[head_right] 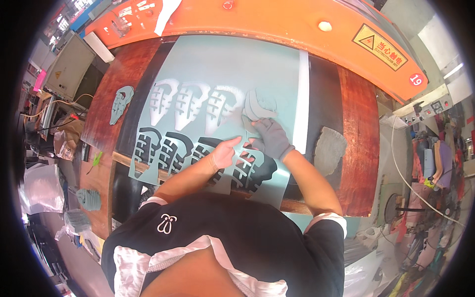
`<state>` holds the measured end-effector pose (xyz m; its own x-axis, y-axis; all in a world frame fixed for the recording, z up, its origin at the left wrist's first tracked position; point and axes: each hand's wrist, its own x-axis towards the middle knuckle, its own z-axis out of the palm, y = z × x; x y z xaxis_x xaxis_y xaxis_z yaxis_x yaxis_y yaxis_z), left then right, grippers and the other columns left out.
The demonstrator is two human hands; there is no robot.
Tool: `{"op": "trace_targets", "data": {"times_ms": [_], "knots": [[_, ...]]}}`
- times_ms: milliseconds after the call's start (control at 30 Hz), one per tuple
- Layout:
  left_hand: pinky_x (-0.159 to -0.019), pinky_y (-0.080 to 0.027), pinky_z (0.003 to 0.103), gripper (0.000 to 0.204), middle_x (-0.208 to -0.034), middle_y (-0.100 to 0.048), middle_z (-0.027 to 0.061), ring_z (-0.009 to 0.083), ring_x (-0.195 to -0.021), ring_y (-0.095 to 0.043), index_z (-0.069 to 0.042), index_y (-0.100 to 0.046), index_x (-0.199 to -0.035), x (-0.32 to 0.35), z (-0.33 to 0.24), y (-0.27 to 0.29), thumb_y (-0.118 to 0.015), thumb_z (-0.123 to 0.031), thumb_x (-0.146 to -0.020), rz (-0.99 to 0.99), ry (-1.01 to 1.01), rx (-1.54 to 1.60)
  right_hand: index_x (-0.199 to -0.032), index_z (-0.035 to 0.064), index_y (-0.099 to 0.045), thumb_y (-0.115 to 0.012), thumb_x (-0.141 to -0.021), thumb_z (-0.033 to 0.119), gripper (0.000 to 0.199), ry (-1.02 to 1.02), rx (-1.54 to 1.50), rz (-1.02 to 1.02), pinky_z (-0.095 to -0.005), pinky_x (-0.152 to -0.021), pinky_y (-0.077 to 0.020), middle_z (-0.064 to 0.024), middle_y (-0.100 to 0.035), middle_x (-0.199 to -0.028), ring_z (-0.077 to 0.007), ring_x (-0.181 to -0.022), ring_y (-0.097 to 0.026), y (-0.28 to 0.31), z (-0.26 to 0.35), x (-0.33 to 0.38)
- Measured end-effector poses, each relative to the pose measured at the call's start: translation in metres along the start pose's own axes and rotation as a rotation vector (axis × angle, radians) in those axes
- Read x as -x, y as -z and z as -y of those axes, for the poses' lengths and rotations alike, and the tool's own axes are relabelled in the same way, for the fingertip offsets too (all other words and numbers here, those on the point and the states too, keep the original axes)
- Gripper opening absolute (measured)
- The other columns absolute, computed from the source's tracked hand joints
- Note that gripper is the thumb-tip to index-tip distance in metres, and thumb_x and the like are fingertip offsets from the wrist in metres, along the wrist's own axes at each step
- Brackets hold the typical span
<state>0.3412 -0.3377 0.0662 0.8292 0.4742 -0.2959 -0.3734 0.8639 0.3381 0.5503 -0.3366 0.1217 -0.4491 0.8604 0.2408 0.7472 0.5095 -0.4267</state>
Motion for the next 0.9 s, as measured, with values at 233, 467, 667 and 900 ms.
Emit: {"op": "trace_targets", "data": {"times_ms": [233,467,667,900], "knots": [[-0.096,-0.044,0.045,0.046,-0.127,-0.048,0.0102,0.026,-0.108,-0.053,0.0,-0.046,-0.128,-0.008,-0.018,-0.001,-0.045,-0.032,-0.095,0.241,-0.077,0.005,-0.118,0.0043,-0.053,-0.066,-0.08,0.031,0.048,-0.049,-0.112,0.083,-0.0375,-0.092,-0.0421,-0.0135,-0.056,-0.111,-0.0332,-0.107,-0.051,0.012,0.0,-0.02],[-0.085,-0.044,0.035,0.046,-0.131,-0.048,0.0073,0.0198,-0.104,-0.054,-0.004,-0.049,-0.127,0.0,-0.031,-0.006,-0.044,-0.036,-0.095,-0.01,-0.138,-0.363,-0.106,-0.0002,-0.061,-0.057,-0.089,0.032,0.036,-0.464,-0.737,-0.07,-0.0279,-0.079,-0.0443,-0.0066,-0.06,-0.09,-0.0134,-0.087,-0.054,0.0,-0.031,-0.036],[-0.071,-0.044,0.03,0.025,-0.086,-0.062,0.0092,0.0177,-0.078,-0.055,-0.002,-0.059,-0.093,0.078,-0.049,-0.055,-0.06,-0.025,-0.087,-0.552,-0.553,-1.363,-0.096,0.0013,-0.064,-0.055,-0.089,0.036,0.036,-0.785,-0.846,-0.449,-0.0238,-0.066,-0.0409,0.0007,-0.055,-0.076,-0.0094,-0.071,-0.048,0.021,-0.061,-0.068],[-0.108,-0.022,0.05,0.052,-0.144,-0.033,0.0108,0.0308,-0.134,-0.028,-0.007,-0.044,-0.132,0.014,-0.063,-0.036,-0.055,-0.033,-0.088,-0.338,-0.717,-2.284,-0.085,-0.0006,-0.062,-0.056,-0.088,0.039,0.04,-0.702,-0.543,-0.487,-0.0318,-0.06,-0.0425,0.0001,-0.056,-0.07,-0.0127,-0.063,-0.049,0.04,-0.089,-0.095]]}}
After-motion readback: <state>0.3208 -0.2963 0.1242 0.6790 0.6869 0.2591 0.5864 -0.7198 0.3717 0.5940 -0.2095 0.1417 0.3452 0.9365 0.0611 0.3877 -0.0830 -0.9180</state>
